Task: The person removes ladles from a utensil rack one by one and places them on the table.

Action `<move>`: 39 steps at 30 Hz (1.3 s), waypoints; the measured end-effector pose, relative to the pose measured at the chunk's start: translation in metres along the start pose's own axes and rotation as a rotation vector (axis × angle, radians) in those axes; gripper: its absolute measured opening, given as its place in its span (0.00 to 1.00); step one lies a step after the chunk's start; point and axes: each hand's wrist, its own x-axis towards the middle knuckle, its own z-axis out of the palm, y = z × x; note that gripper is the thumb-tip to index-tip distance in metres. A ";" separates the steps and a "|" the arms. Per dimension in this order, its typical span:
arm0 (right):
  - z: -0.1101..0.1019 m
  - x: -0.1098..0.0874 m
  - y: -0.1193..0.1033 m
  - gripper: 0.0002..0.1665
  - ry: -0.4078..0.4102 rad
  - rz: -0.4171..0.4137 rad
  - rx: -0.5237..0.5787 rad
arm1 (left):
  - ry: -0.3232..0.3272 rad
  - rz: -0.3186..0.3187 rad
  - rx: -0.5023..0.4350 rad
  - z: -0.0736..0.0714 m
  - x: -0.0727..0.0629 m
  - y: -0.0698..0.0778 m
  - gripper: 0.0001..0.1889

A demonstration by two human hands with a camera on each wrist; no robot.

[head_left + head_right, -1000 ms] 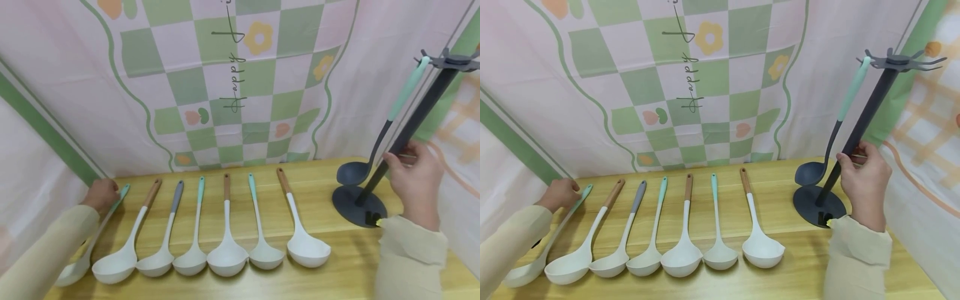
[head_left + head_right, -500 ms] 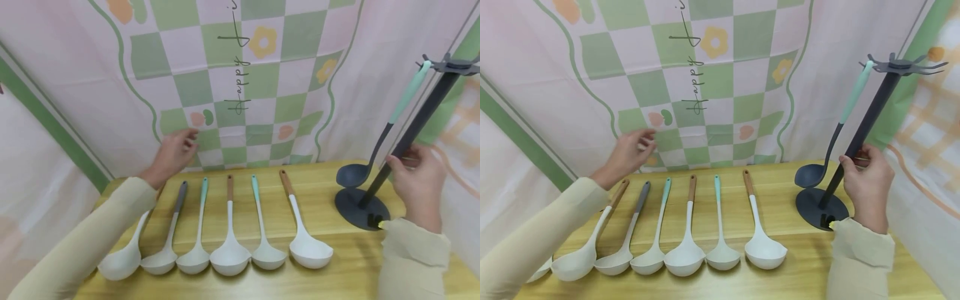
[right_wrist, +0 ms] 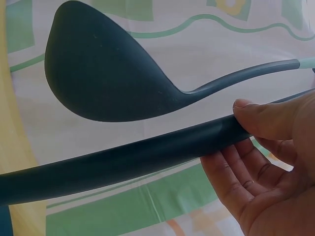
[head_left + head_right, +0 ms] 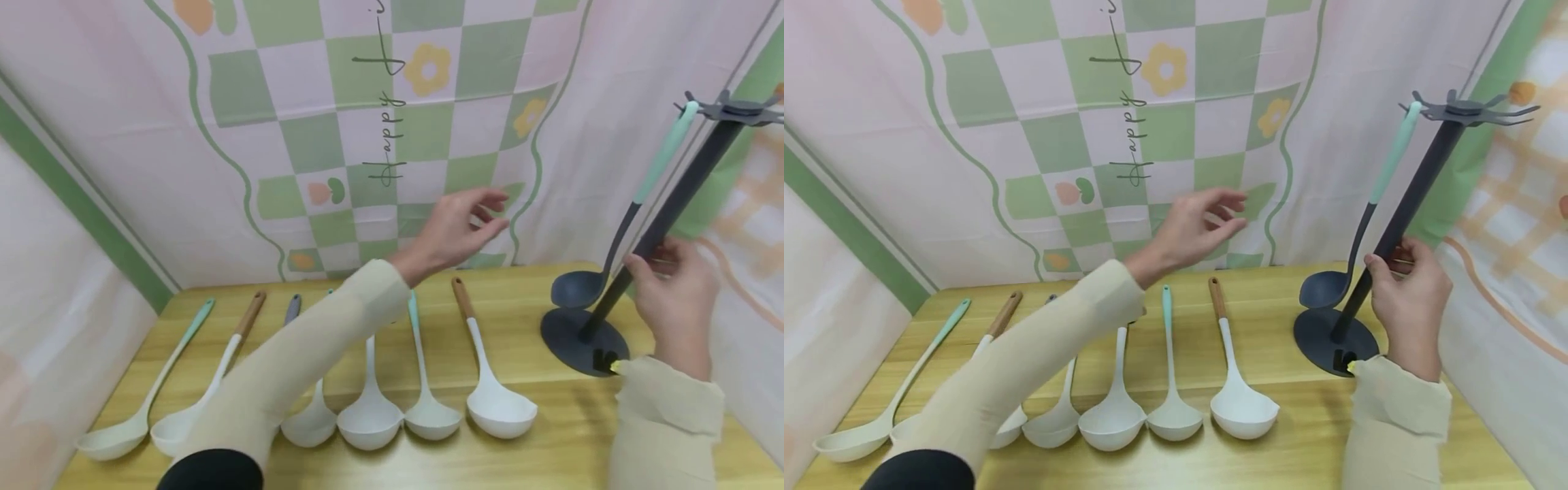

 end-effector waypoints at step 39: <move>0.004 -0.004 -0.003 0.26 0.049 0.027 -0.011 | 0.062 -0.245 -0.240 0.086 0.112 0.100 0.26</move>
